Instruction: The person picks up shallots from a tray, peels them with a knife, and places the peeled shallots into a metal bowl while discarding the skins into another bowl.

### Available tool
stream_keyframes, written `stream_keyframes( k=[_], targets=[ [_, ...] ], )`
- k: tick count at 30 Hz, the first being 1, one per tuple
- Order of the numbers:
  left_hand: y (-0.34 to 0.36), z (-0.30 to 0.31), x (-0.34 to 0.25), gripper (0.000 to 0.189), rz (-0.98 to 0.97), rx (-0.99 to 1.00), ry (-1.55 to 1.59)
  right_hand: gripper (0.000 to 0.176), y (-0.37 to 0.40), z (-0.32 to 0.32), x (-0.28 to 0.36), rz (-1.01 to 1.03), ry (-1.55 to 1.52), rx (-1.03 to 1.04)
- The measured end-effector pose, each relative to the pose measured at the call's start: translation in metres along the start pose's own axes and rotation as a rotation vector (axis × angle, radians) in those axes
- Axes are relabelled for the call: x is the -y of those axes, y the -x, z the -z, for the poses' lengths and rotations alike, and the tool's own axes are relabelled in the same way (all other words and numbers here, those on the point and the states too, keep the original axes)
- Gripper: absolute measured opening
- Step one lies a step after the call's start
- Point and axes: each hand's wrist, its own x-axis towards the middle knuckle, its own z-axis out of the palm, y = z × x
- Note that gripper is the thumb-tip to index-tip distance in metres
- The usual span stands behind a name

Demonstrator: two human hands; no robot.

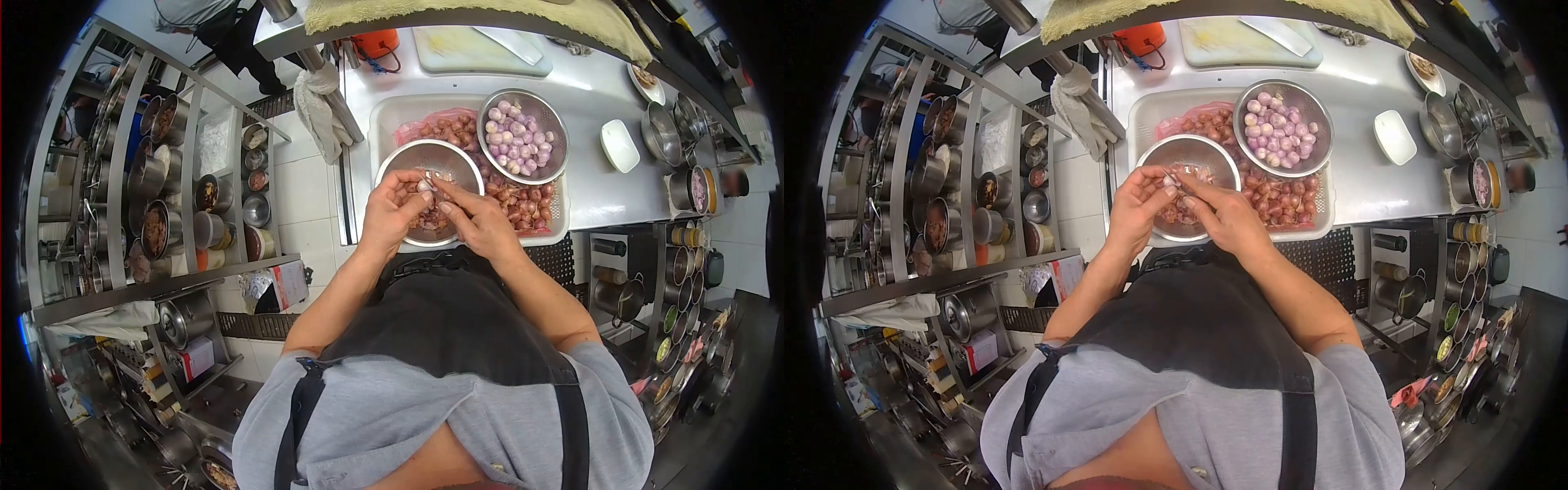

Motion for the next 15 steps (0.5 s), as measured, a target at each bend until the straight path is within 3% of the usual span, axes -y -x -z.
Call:
stream_keyframes(
  k=[4,6,12,15],
  targets=[
    [-0.001,0.000,0.003,0.029,-0.006,-0.021,0.005,0.036,-0.005,-0.007,-0.020,0.209,0.051,-0.132],
    [-0.003,0.002,0.005,0.027,0.007,0.014,0.092,0.036,-0.003,-0.001,-0.018,-0.267,-0.404,0.063],
    [-0.007,0.003,0.002,0.026,0.062,0.077,0.183,0.039,-0.005,0.000,-0.034,-0.289,-0.580,-0.031],
    [-0.006,0.003,-0.002,0.025,0.067,0.048,0.190,0.039,-0.005,0.006,-0.037,-0.275,-0.435,-0.023]
  ],
)
